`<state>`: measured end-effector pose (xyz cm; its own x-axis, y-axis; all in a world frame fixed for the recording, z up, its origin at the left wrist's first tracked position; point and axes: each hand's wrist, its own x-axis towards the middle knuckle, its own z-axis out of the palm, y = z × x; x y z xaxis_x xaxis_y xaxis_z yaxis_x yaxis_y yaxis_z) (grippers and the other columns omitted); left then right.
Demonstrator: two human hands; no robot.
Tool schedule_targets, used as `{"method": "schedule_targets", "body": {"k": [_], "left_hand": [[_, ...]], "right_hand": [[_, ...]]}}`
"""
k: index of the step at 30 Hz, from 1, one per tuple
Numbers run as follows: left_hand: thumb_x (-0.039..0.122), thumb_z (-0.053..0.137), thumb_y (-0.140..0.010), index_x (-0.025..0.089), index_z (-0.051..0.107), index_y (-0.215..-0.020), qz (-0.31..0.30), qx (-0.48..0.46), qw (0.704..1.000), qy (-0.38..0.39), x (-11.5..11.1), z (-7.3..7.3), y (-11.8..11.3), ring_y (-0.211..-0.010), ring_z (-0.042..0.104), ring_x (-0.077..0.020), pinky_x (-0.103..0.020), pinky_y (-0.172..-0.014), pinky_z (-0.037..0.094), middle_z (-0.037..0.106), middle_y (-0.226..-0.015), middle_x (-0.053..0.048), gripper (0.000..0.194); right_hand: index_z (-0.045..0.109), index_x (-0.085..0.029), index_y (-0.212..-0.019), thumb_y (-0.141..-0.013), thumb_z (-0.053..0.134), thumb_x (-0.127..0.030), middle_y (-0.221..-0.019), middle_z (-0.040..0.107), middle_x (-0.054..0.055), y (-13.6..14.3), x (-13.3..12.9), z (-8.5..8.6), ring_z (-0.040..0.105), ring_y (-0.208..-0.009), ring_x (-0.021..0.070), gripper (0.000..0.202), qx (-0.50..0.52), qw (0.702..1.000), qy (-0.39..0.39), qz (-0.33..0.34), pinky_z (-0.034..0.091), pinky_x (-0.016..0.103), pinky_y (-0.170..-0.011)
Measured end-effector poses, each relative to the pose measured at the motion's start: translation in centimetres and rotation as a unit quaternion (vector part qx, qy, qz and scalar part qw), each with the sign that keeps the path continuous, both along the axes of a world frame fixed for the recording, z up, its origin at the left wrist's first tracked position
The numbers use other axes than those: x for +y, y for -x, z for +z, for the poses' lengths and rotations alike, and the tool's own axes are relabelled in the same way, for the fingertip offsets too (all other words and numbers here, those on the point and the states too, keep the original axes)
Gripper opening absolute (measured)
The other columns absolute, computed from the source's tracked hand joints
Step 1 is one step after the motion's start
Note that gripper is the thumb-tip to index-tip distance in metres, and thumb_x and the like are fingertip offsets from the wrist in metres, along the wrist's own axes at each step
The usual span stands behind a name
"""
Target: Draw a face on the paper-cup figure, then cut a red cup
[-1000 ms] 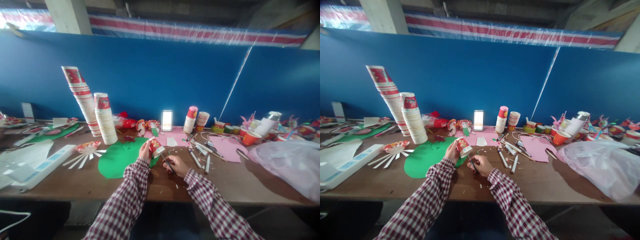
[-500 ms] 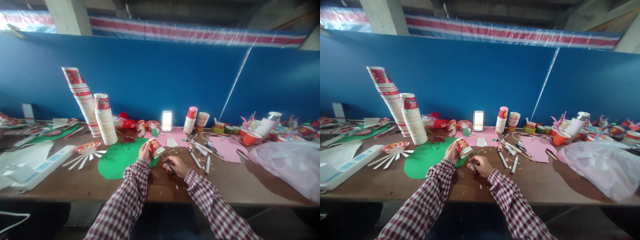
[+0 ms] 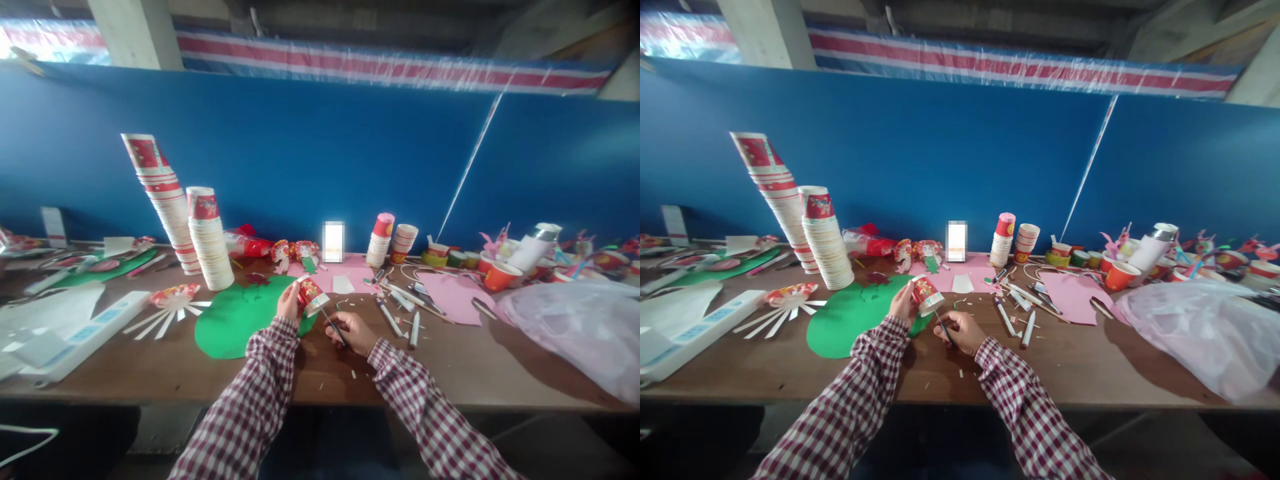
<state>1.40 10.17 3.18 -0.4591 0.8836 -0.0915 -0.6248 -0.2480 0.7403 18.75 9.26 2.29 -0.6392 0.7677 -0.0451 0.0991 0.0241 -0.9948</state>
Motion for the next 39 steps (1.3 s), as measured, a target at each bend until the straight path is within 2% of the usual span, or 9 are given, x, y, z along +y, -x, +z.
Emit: {"method": "schedule_targets", "body": {"k": [14,20,30,39], "left_hand": [[0.030,0.064,-0.080,0.011,0.064,-0.083,0.001,0.003,1.000,0.000,0.06,-0.14,0.12,-0.057,0.064,-0.0145,-0.028,-0.057,0.055,0.067,-0.071,-0.006,0.019],[0.031,0.064,-0.080,0.011,0.064,-0.084,0.002,0.008,1.000,-0.001,0.05,-0.27,0.11,-0.058,0.064,-0.0147,-0.029,-0.060,0.055,0.068,-0.072,-0.007,0.020],[0.033,0.065,-0.078,0.012,0.063,-0.083,0.004,0.011,1.000,0.003,0.14,-0.41,0.19,-0.056,0.063,-0.0139,-0.027,-0.057,0.054,0.066,-0.070,-0.005,0.022],[0.034,0.067,-0.077,0.012,0.063,-0.082,0.001,0.009,1.000,0.002,0.16,-0.42,0.23,-0.058,0.063,-0.0145,-0.029,-0.061,0.055,0.067,-0.071,-0.005,0.023]], "right_hand": [[0.060,-0.015,-0.087,-0.067,0.072,-0.035,-0.061,0.061,-0.002,-0.05,-0.15,0.29,0.053,-0.046,0.0081,0.031,0.009,1.000,0.002,-0.001,0.044,0.019,-0.043],[0.060,-0.016,-0.088,-0.067,0.072,-0.038,-0.056,0.058,-0.003,0.05,-0.15,0.31,0.053,-0.045,0.0086,0.033,-0.004,1.000,0.006,-0.005,0.044,0.020,-0.043],[0.060,-0.015,-0.090,-0.069,0.071,-0.040,-0.058,0.060,-0.003,-0.10,0.00,0.03,0.053,-0.045,0.0083,0.034,-0.001,1.000,-0.004,0.002,0.044,0.019,-0.043],[0.061,-0.015,-0.088,-0.067,0.072,-0.039,-0.058,0.059,-0.003,-0.05,0.00,0.04,0.052,-0.045,0.0082,0.033,0.004,1.000,-0.002,-0.001,0.045,0.019,-0.043]]}}
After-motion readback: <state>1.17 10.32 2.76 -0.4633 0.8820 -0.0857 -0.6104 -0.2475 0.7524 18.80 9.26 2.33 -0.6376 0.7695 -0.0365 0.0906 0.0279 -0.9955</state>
